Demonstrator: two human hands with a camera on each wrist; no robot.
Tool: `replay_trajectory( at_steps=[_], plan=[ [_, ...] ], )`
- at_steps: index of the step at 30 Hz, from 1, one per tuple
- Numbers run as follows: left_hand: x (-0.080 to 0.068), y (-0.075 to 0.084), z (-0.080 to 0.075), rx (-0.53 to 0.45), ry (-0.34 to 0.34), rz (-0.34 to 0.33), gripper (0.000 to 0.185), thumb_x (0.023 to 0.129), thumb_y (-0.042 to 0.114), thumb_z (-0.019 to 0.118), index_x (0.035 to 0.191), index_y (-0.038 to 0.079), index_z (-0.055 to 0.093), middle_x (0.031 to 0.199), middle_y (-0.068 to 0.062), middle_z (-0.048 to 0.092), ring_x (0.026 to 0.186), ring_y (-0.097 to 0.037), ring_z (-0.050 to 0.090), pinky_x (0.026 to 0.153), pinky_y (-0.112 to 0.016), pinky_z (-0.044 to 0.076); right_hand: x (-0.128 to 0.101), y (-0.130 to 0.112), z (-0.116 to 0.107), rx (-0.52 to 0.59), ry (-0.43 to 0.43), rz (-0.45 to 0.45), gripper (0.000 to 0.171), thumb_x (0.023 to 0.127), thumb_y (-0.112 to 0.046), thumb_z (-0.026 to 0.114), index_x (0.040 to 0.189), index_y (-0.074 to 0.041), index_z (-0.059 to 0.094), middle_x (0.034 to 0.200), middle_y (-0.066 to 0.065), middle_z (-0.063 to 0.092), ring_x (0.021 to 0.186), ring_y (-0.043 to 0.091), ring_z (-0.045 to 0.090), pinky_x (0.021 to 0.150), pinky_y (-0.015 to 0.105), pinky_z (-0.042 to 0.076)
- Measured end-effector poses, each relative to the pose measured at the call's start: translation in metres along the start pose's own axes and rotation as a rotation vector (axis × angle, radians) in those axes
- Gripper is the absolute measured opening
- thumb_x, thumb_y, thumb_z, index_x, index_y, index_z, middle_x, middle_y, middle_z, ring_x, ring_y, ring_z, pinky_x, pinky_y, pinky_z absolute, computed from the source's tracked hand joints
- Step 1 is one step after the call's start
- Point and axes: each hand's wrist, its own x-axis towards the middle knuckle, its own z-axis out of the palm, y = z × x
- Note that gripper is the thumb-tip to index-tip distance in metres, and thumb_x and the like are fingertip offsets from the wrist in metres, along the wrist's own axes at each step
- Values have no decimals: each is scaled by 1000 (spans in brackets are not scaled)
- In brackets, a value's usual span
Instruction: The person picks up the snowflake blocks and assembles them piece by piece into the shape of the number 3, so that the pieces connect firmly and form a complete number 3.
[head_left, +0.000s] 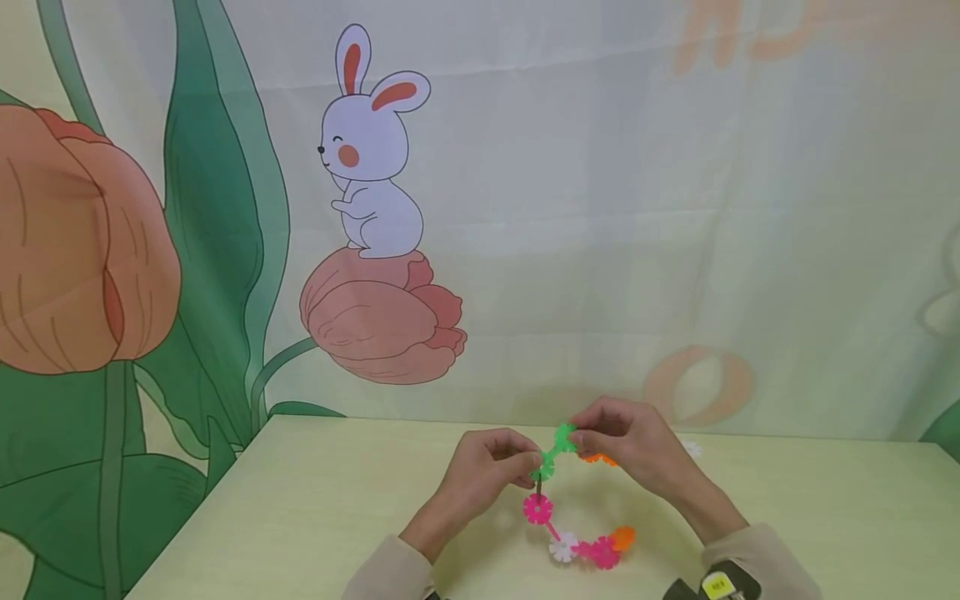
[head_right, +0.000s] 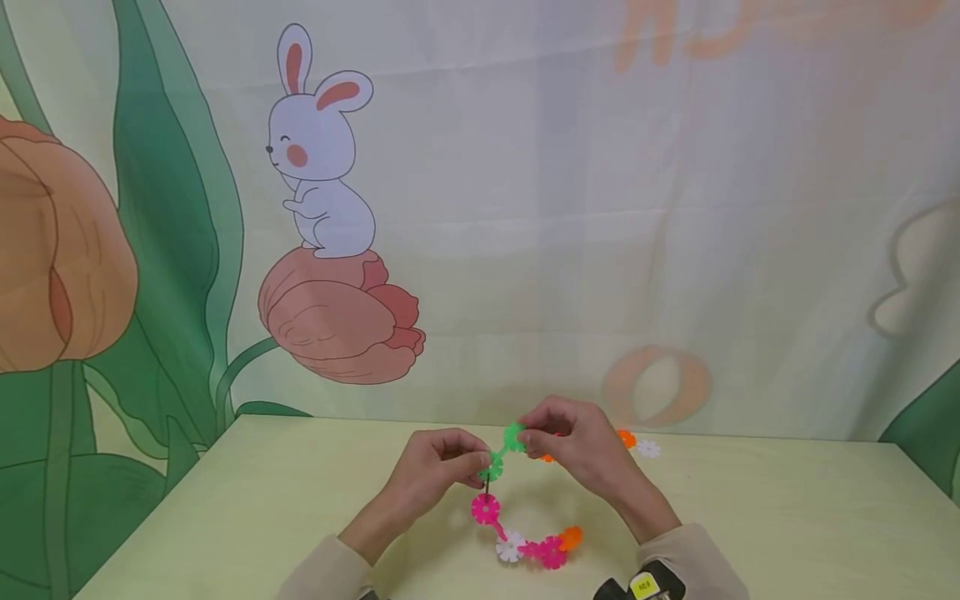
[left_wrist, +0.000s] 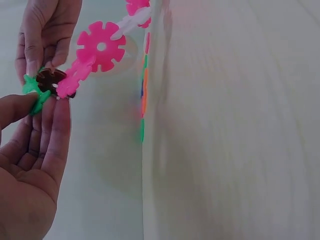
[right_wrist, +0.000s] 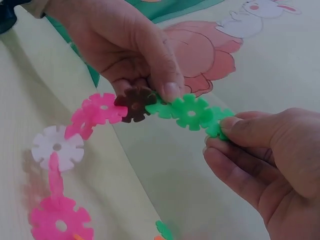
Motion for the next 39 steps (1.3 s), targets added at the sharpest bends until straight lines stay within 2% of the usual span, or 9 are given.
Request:
replay_trajectory(
  at_steps=[4, 7, 17, 25, 31, 39],
  plan=[
    [0, 1, 0, 4, 3, 9, 12, 96, 7, 75, 101, -4, 78, 90, -11, 78, 74, -25, 76, 76, -36, 66, -1, -2, 1, -6, -2, 2, 13, 98, -10, 78, 107, -1, 76, 97, 11, 76, 84, 24, 74, 84, 34, 63],
    [-1, 0, 0, -8, -2, 10, 12, 96, 6, 75, 102, -5, 78, 90, -12, 78, 74, -26, 76, 77, -36, 66, -1, -4, 2, -9, 9, 10, 13, 97, -10, 79, 107, -2, 76, 97, 10, 76, 84, 23, 74, 84, 32, 63],
    [-2, -2, -1, -55, -21, -22, 15, 97, 7, 75, 104, -6, 76, 92, -12, 77, 75, -24, 76, 80, -38, 66, 0, 0, 4, -11, 11, 22, 15, 98, -13, 78, 110, -4, 77, 97, 10, 77, 85, 26, 74, 86, 41, 64],
    [-3, -3, -2, -72, -26, -33, 16, 97, 8, 75, 105, -6, 76, 92, -12, 77, 78, -25, 76, 80, -39, 66, -3, 0, 7, -7, 14, 31, 19, 99, -17, 78, 115, -6, 78, 101, 9, 78, 88, 28, 75, 89, 38, 63],
    [-2, -2, -3, -49, -6, -17, 16, 96, 13, 78, 105, 0, 80, 98, -8, 77, 84, -22, 76, 78, -36, 66, -2, -2, 9, -41, -18, 13, 19, 101, -15, 74, 118, -7, 78, 105, 7, 77, 91, 27, 76, 90, 35, 62],
    [-1, -1, 0, -11, 26, -13, 19, 97, 19, 79, 104, 2, 81, 96, -5, 78, 80, -14, 71, 74, -29, 62, 0, -2, 15, -14, -54, 1, 14, 100, -12, 76, 112, -5, 76, 103, 10, 76, 88, 32, 74, 86, 35, 64]
  ],
)
